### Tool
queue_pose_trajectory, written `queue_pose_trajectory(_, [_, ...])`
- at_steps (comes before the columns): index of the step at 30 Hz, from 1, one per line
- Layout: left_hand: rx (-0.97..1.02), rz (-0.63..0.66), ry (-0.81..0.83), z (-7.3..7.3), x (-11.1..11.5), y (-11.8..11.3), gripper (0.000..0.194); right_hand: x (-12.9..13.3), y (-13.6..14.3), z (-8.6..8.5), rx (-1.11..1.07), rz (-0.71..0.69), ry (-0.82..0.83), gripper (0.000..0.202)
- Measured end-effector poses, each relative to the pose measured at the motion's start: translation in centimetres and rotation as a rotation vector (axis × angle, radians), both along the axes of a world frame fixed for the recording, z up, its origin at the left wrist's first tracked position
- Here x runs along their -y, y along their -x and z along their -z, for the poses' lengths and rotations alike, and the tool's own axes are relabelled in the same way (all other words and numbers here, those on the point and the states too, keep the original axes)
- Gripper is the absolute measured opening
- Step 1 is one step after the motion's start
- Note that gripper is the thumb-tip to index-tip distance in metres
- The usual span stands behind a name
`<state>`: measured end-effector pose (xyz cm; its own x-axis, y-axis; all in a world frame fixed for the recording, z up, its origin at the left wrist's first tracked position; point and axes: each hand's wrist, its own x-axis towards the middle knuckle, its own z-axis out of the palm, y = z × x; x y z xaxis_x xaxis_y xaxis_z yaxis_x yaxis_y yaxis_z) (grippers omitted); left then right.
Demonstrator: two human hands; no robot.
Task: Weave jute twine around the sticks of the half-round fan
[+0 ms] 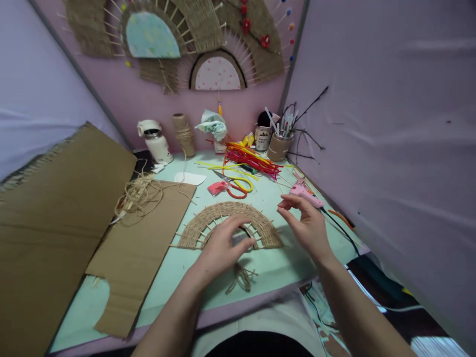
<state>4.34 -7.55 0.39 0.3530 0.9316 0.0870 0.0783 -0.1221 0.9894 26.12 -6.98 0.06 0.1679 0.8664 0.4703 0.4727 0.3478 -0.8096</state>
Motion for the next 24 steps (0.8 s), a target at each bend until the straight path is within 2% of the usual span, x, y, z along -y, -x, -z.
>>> queue_pose_trajectory(2, [-0.182,0.03,-0.103,0.6,0.5,0.3,0.04,0.0,-1.2,0.7,-0.016,0.012,0.036,0.025])
queue_pose_trajectory(5, [-0.366,0.065,-0.174,1.5,0.8,0.4,0.044,-0.1,-1.7,1.7,-0.044,-0.007,0.081,0.026])
queue_pose_trajectory(11, [-0.436,-0.028,-0.196,2.1,0.7,-1.0,0.034,-0.4,-1.2,2.7,-0.093,-0.041,0.113,0.026])
queue_pose_trajectory(14, [-0.663,-0.072,-0.212,1.6,1.1,-2.1,0.036,-0.6,-1.1,3.0,-0.112,-0.047,0.115,0.026])
queue_pose_trajectory(17, [-0.949,-0.041,-0.292,0.5,1.2,-3.1,0.046,-0.7,-1.0,3.3,-0.136,-0.06,0.123,0.026])
queue_pose_trajectory(19, [-1.02,-0.033,-0.375,-0.3,0.6,-3.8,0.045,-0.7,-0.9,3.5,-0.156,-0.074,0.13,0.027])
queue_pose_trajectory(21, [-1.045,-0.032,-0.425,-0.8,-0.8,-4.4,0.031,-0.7,-0.7,3.8,-0.175,-0.081,0.137,0.026])
queue_pose_trajectory(24, [-1.049,-0.011,-0.463,-0.7,-3.3,-5.4,0.021,-0.7,-0.7,4.0,-0.198,-0.076,0.145,0.025])
